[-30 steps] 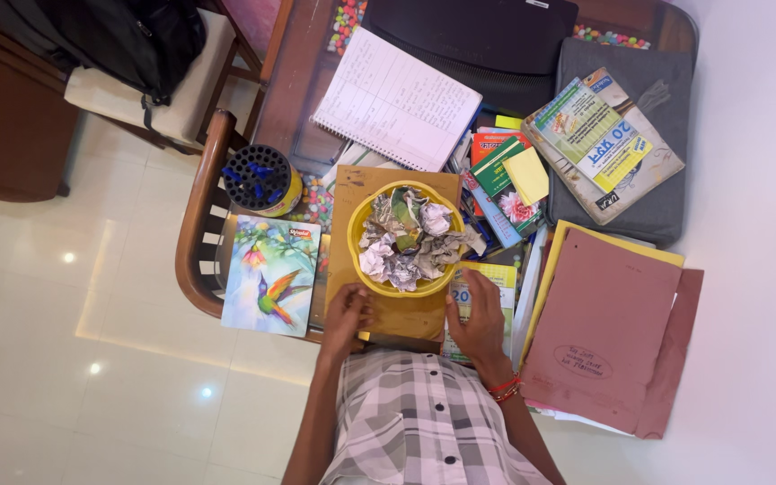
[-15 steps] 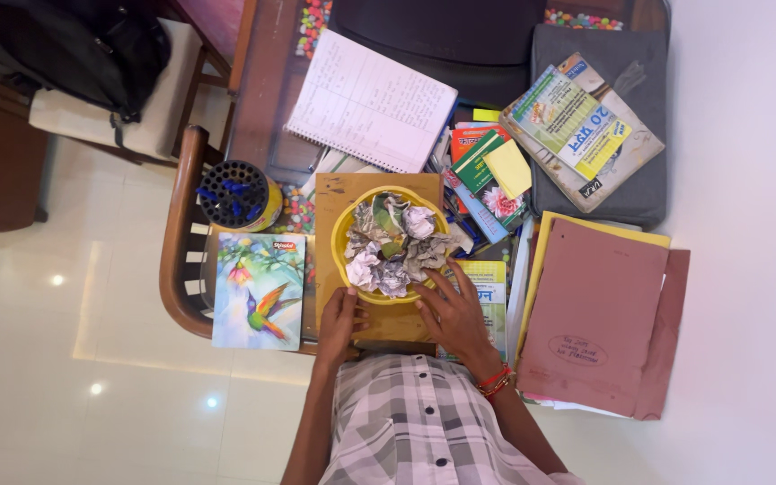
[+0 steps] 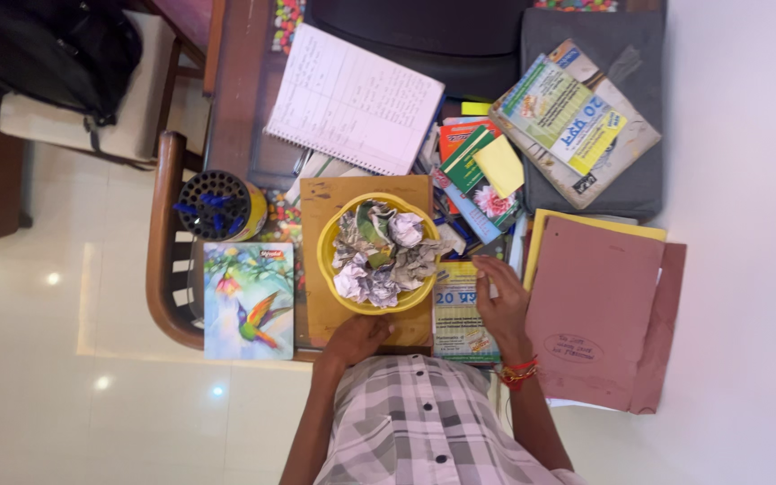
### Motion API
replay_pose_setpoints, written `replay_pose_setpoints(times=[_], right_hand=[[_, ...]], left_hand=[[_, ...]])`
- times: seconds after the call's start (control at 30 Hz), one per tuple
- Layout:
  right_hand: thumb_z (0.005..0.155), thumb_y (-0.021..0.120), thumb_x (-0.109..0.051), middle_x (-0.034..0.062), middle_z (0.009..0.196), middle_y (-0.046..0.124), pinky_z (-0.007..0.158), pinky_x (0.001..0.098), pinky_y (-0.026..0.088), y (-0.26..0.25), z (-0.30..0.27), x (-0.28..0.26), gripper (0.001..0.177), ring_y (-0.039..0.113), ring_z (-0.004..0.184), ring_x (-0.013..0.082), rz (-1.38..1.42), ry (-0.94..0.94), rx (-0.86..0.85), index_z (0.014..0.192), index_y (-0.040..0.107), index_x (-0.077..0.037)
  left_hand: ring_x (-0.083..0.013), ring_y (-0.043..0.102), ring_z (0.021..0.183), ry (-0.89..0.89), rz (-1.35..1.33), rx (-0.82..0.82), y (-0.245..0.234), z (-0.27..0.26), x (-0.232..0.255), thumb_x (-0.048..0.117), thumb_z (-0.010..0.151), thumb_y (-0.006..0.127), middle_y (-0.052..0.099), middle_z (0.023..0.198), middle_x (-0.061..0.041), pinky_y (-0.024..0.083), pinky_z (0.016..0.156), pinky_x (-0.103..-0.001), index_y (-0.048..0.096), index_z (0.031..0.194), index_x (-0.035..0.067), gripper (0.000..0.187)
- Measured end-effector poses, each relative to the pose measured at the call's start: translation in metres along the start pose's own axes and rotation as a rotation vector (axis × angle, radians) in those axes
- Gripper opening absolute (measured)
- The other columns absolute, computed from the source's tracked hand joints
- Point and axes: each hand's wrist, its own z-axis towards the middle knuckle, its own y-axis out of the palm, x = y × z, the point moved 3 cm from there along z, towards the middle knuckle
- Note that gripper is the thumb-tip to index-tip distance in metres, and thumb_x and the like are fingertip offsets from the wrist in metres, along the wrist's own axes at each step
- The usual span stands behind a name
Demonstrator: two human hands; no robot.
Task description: The person organizes a cluttered desk by stacking books and notebooks, arranging pens in a holder, and repositioning a monitor. The person handles books, notebooks, pens, and a monitor, placing items into neat piles and containers.
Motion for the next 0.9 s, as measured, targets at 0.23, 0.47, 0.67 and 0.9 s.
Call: replay_pose_setpoints(times=[0.23, 0.47, 0.67, 0.9], right_hand=[[0.094, 0.066, 0.006, 0.0151, 0.1, 0.074, 0.081, 0.0346, 0.058, 0.004, 0.003, -0.014, 0.016, 0.073, 0.092, 0.0271, 0.029, -0.109, 0.031, 0.107, 0.074, 0.001], [0.089, 0.065, 0.009, 0.0142, 0.091, 0.073, 0.076, 0.035, 0.059, 0.026, -0.015, -0.051, 0.015, 0.074, 0.085, 0.0266, 0.159, -0.318, 0.009, 0.101, 0.071, 0.003], [0.085, 0.067, 0.01, 0.0126, 0.086, 0.073, 0.071, 0.0339, 0.059, 0.048, -0.033, -0.078, 0.015, 0.074, 0.079, 0.0256, 0.209, -0.478, -0.129, 0.097, 0.071, 0.001], [0.083, 0.067, 0.009, 0.0113, 0.081, 0.073, 0.065, 0.0308, 0.058, 0.069, -0.055, -0.106, 0.017, 0.074, 0.072, 0.022, 0.191, -0.423, -0.162, 0.097, 0.073, 0.001]], left_hand=[[-0.0409, 0.058, 0.115, 0.021, 0.216, 0.134, -0.008, -0.008, -0.021, 0.033, 0.092, 0.067, 0.066, 0.121, -0.02, 0.047, 0.101, -0.049, 0.069, 0.116, 0.006, 0.036], [-0.0369, 0.055, 0.121, 0.065, 0.08, 0.346, -0.009, -0.048, -0.025, 0.023, 0.085, 0.074, 0.063, 0.128, -0.015, 0.044, 0.105, -0.045, 0.061, 0.129, 0.007, 0.049], [-0.0362, 0.056, 0.125, 0.208, 0.0, 0.387, -0.002, -0.069, -0.029, 0.018, 0.085, 0.073, 0.063, 0.133, -0.015, 0.043, 0.107, -0.044, 0.064, 0.126, 0.006, 0.044], [-0.0354, 0.057, 0.124, 0.145, -0.001, 0.446, -0.031, -0.094, -0.05, 0.01, 0.089, 0.067, 0.064, 0.13, -0.013, 0.045, 0.105, -0.044, 0.065, 0.127, 0.009, 0.038]])
